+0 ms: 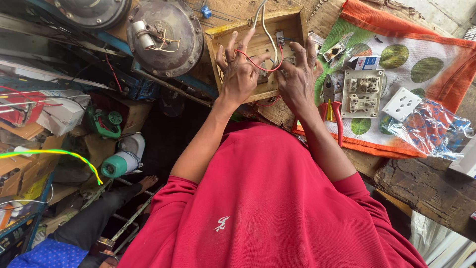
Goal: The person sits on the floor assembling and wiring an electrical switchboard. They use pliers to strip and connect wires inside a wooden box, then use a screwdriver to fasten switches and sockets onto the white front panel, turning the board over to work on both sides.
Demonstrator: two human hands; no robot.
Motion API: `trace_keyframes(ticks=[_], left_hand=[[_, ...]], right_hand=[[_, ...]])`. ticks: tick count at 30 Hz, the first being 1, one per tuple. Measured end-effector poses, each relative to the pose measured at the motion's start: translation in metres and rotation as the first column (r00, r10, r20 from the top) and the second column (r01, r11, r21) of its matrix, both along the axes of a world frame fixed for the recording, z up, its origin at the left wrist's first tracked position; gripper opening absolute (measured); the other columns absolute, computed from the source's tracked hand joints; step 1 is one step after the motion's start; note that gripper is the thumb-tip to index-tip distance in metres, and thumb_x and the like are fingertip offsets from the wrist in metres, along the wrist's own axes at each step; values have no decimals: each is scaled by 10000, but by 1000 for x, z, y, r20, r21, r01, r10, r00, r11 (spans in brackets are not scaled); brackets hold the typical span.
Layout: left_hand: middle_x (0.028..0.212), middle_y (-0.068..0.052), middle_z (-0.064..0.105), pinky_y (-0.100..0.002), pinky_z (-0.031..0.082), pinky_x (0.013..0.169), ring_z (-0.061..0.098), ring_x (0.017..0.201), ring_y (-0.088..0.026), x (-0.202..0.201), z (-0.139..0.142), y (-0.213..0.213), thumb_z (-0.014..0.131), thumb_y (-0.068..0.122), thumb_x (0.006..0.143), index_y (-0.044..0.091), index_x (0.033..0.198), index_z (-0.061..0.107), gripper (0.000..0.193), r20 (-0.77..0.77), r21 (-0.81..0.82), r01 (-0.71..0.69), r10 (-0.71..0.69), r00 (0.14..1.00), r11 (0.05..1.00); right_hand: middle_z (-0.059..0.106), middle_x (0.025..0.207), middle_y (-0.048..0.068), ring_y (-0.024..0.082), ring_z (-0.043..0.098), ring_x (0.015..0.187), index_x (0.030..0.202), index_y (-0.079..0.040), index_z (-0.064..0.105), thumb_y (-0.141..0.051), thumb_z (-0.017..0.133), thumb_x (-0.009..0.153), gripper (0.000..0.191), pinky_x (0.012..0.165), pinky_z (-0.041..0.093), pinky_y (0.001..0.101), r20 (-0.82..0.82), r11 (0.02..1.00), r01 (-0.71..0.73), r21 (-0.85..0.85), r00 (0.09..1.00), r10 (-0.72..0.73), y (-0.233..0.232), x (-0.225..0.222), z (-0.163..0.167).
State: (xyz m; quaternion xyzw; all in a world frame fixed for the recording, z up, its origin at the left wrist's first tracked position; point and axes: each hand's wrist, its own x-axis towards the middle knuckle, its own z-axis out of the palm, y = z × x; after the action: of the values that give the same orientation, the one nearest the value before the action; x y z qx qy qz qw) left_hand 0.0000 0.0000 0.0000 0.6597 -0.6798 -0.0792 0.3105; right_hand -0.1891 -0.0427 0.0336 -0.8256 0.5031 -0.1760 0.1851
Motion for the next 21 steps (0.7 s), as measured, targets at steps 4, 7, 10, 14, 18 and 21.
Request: trace_keyframes(ticks=[4, 7, 10, 14, 18, 21], left_hand=[[1687, 3, 263, -602, 85, 1251, 208, 1571, -327, -3, 14, 4, 654, 82, 964, 349, 1385, 699, 501, 16, 109, 1, -3, 1000, 994], [1674, -21, 279, -604, 73, 1223, 199, 1543, -350, -2, 20, 2, 592, 7, 921, 406, 1403, 697, 635, 73, 86, 26, -32, 997, 996], [1661, -14, 302, -604, 68, 1217, 206, 1534, -351, -2, 21, 4, 583, 1, 901, 441, 1335, 702, 629, 66, 101, 47, -54, 996, 994], [1657, -6, 318, -598, 83, 1230, 217, 1545, -342, -4, 17, 6, 580, -19, 897, 400, 1201, 753, 546, 35, 105, 27, -30, 999, 994], [1644, -48, 328, -610, 97, 1203, 216, 1533, -361, -6, 14, 5, 578, -38, 914, 293, 1087, 767, 418, -3, 44, 25, -25, 1000, 999], [1605, -50, 382, -600, 110, 1217, 258, 1531, -351, -5, 11, 6, 608, -8, 936, 205, 1012, 739, 261, -58, 59, 12, -8, 998, 998]], right_hand=[[479, 1563, 54, 364, 177, 1576, 1000, -237, 817, -194, 801, 909, 102, 1160, 182, 587, 40, 998, 34, 56, 999, -36, 2, -2, 2], [488, 1551, 19, 360, 179, 1552, 997, -278, 840, -235, 826, 891, 116, 1161, 143, 599, 96, 991, 46, 124, 994, -58, 0, -1, 5], [497, 1549, -27, 344, 186, 1537, 988, -309, 851, -279, 850, 895, 98, 1171, 107, 603, 111, 987, 65, 147, 990, -82, 1, -1, 8], [499, 1522, -50, 344, 208, 1496, 997, -317, 852, -295, 856, 858, 141, 1174, 89, 601, 100, 984, 86, 158, 990, -102, 4, 0, 7], [495, 1505, -12, 357, 210, 1483, 1046, -286, 830, -353, 827, 930, 134, 1153, 111, 601, 42, 987, 92, 133, 994, -98, 6, 1, 4], [482, 1507, 33, 354, 201, 1476, 1108, -254, 803, -353, 799, 930, 204, 1143, 106, 607, 40, 983, 103, 149, 993, -110, 6, 1, 2]])
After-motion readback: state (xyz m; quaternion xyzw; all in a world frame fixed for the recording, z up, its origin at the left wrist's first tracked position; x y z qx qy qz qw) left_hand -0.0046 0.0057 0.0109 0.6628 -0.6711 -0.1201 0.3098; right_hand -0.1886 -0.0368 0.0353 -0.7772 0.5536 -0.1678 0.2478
